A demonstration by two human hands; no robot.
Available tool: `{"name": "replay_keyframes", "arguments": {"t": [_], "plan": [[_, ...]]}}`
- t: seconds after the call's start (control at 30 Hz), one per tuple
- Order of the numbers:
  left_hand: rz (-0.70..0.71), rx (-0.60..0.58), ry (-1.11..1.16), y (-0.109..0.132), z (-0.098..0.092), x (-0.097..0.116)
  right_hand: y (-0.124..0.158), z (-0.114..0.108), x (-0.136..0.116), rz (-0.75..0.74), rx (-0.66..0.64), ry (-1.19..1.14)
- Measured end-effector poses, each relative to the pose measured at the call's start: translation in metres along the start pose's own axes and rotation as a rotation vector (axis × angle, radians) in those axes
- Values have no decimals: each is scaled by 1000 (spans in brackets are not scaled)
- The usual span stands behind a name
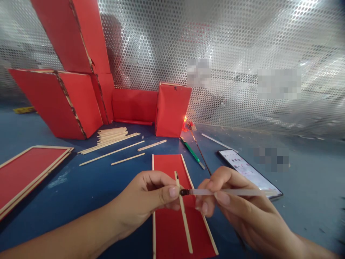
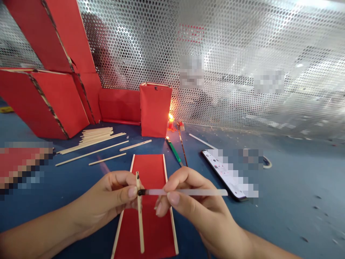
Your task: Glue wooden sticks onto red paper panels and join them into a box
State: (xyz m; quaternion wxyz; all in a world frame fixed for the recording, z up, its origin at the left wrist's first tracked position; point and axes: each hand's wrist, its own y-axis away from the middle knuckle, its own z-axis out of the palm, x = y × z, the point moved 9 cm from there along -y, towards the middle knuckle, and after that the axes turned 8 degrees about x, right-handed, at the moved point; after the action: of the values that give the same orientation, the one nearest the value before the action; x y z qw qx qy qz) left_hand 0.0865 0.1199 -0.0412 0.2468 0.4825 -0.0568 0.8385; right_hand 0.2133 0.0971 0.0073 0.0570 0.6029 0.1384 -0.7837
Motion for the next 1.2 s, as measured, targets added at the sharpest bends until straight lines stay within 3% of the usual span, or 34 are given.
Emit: {"name": "replay_keyframes", "arguments": {"t": [1.2], "plan": [[21,-29,96,1,3,4,5,0,6,93,-58,-50]]}}
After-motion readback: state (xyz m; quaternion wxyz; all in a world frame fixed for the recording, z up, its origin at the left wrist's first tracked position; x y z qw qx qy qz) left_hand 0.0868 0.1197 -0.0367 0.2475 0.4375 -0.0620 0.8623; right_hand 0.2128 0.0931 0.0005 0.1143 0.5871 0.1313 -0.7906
